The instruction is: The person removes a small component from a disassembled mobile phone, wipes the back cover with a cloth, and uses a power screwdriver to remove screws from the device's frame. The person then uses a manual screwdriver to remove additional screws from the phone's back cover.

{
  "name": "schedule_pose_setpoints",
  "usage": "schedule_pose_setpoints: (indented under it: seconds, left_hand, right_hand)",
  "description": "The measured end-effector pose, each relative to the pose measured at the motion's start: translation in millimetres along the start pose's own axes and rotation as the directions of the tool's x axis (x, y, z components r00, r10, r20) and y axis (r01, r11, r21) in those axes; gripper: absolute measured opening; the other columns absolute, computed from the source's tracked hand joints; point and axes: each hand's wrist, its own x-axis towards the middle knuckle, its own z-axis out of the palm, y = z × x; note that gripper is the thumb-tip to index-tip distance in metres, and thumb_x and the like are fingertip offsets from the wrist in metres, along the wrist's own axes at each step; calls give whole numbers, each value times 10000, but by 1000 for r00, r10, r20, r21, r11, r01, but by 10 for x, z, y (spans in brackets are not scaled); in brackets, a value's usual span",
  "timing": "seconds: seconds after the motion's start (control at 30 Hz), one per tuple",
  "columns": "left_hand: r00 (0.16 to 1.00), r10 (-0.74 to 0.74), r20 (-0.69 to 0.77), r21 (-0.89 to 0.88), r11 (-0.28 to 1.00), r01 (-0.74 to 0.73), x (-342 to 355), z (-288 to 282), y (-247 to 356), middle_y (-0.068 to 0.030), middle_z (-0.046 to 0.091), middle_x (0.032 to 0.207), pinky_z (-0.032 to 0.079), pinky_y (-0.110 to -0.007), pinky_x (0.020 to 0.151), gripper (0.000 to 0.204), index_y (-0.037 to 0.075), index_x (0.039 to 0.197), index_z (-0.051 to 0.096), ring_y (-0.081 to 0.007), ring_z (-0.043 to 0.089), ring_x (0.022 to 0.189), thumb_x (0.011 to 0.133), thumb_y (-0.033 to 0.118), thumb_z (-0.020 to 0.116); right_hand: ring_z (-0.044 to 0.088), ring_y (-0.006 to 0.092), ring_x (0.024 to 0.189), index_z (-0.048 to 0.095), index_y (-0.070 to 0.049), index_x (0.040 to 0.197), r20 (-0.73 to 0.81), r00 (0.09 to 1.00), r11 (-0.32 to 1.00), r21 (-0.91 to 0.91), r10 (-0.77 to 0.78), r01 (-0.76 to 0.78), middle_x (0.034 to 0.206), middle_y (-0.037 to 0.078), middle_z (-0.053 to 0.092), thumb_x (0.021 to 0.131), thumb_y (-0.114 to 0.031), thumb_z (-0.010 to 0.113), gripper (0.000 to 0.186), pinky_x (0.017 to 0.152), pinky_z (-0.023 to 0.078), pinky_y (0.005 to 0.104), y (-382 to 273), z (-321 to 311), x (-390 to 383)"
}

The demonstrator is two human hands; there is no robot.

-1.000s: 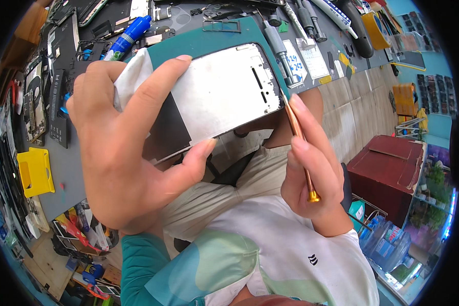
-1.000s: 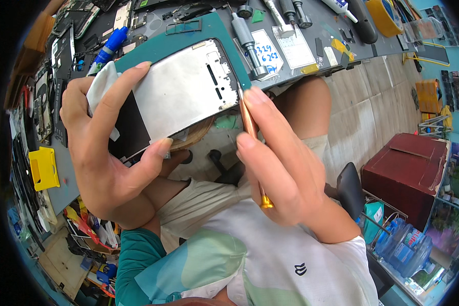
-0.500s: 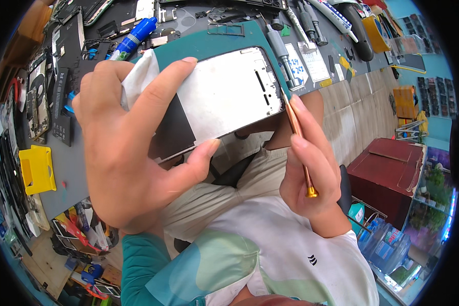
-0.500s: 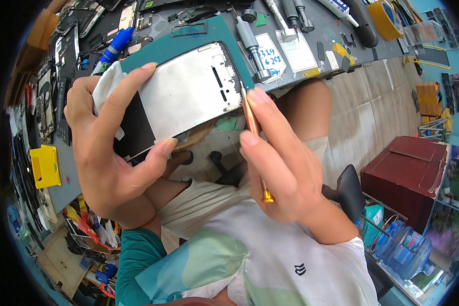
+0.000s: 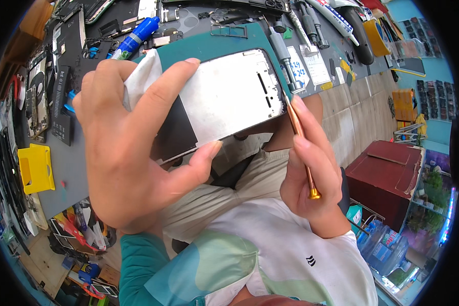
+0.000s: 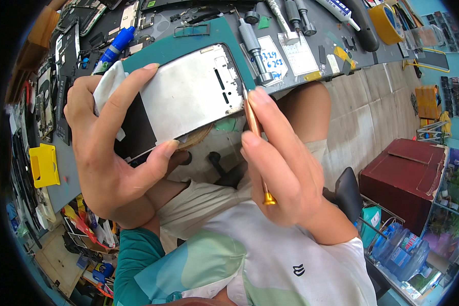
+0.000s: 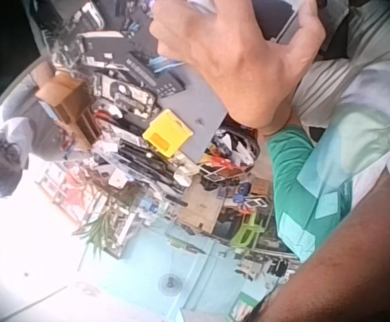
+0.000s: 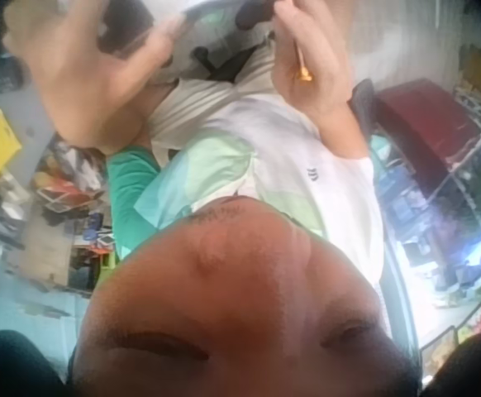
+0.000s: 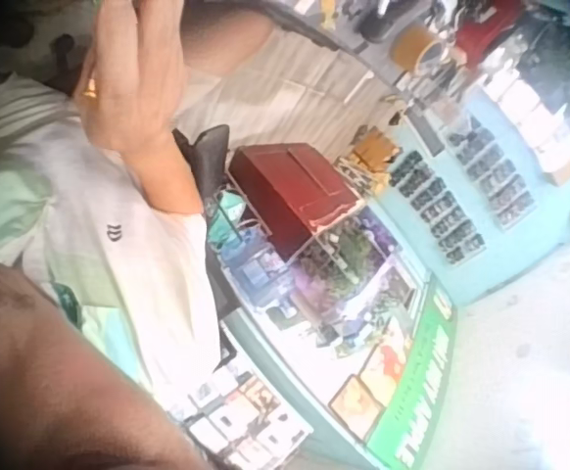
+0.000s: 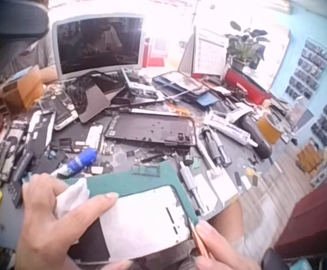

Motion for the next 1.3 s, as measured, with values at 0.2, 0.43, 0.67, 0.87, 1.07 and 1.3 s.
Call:
schedule_pose_setpoints:
  seconds: [0.2,0.43,0.67,0.87,1.07,1.3]
  left_hand:
    - [1000,-1,5,-3,1000,1,3,-7,-11,-154,549,1121,424,-413,952,842,110,1388,772,-332,541,1026,611,419,864]
    - [1000,2,5,-3,1000,-2,-12,0,-17,-148,555,1129,413,-422,969,842,114,1396,768,-330,538,1034,619,427,865]
    - [1000,6,-8,-1,1000,-6,-4,9,-23,-147,559,1121,404,-427,972,844,114,1397,766,-329,539,1035,627,443,869]
    - [999,-25,25,3,1000,25,-2,-22,9,-149,556,1127,406,-428,973,853,115,1399,766,-333,540,1040,618,441,867]
    - [1000,-18,-8,-12,1000,18,-15,21,-11,-155,548,1133,411,-433,978,857,113,1396,770,-337,540,1049,609,440,865]
    - [1000,-13,-11,-5,1000,13,-10,11,4,-149,540,1114,411,-429,974,851,115,1391,774,-332,538,1044,613,446,865]
  right_hand:
    - [691,588,1273,553,60,1378,14,1000,999,-32,13,-13,1412,460,614,937,157,737,488,1013,656,532,-18,-9,45]
    - [696,580,1270,564,59,1371,-4,1000,999,-40,-10,10,1416,451,618,930,161,739,485,1008,658,533,23,29,105]
    - [695,574,1277,561,58,1362,29,1000,999,-35,10,-9,1415,443,623,924,169,734,483,1018,655,528,12,-13,87]
    - [689,578,1284,554,52,1371,17,1000,999,-41,20,-19,1418,442,621,923,182,713,493,1022,654,527,-1,14,72]
    - [690,576,1286,550,46,1380,-16,1000,1000,-22,5,-6,1416,440,624,929,193,693,495,1031,649,527,63,81,99]
    - [690,575,1285,542,40,1393,8,1000,1000,-17,26,-26,1429,438,621,928,184,719,518,1021,651,520,37,29,56]
